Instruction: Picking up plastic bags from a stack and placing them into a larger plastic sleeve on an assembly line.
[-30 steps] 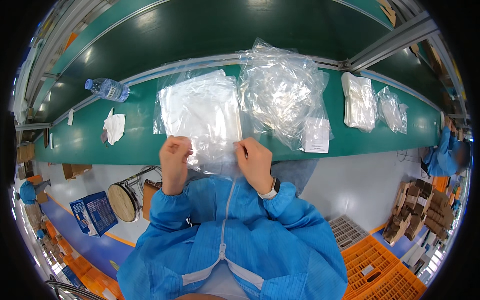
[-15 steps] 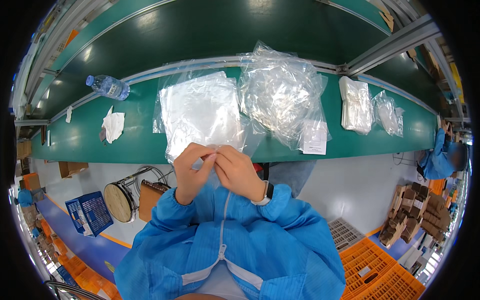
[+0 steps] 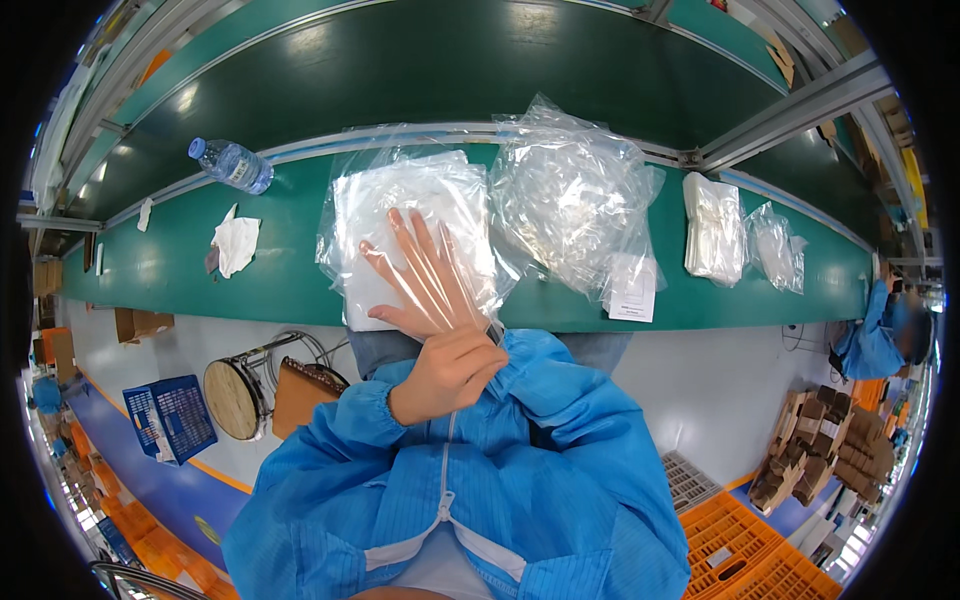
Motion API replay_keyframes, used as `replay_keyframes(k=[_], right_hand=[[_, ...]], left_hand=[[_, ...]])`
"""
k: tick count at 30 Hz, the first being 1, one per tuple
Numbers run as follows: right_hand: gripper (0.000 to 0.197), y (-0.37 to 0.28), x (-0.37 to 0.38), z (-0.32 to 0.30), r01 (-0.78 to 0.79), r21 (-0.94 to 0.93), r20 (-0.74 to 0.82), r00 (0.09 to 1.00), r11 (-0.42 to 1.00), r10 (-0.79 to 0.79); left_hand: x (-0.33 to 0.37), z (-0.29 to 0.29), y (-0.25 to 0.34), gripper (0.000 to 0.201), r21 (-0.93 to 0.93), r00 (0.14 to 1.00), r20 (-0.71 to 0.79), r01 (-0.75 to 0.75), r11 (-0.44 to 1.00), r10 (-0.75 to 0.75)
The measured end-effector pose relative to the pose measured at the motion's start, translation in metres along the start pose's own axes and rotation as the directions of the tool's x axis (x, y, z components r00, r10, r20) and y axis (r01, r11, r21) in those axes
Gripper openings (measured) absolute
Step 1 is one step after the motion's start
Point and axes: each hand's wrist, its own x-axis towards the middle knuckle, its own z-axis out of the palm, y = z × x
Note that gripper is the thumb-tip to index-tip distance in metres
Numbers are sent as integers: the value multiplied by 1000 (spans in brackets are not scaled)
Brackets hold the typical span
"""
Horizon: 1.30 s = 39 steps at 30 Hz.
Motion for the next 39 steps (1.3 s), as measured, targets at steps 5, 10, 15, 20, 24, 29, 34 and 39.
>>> replay_keyframes(k=[5, 10, 15, 20, 24, 29, 34, 39], right_hand=[[100, 18, -2, 9, -4, 223, -109, 994, 975, 28], [99, 29, -11, -4, -12, 432, -79, 996, 902, 51], [99, 26, -14, 1, -23, 367, -41, 998, 930, 41], [102, 16, -19, -5, -19, 258, 19, 1000, 966, 14], [102, 26, -27, -7, 49, 464, -113, 994, 884, 4], [110, 37, -38, -58, 114, 531, -282, 958, 840, 49], [96, 54, -34, -132, -252, -84, -496, 850, 964, 179], [79, 135, -7, -97, -547, -294, -572, 758, 784, 314]], left_hand=[[-4, -10, -4, 21, 124, 993, -81, -80, 989, 90], [-5, -49, -23, 43, 562, 825, -562, 326, 760, 62], [5, -72, -47, 33, -123, 635, -646, 460, 879, -423], [-1, -81, -64, 23, -579, 464, -448, 501, 643, -764], [0, -83, -78, 27, -533, 443, -586, 421, 734, -679], [-14, -95, -103, 26, -408, 454, -608, 524, 747, -651], [-18, -105, -114, 23, -127, 489, -622, 708, 695, -611], [-6, -99, -111, 21, 108, 559, -664, 728, 677, -496]])
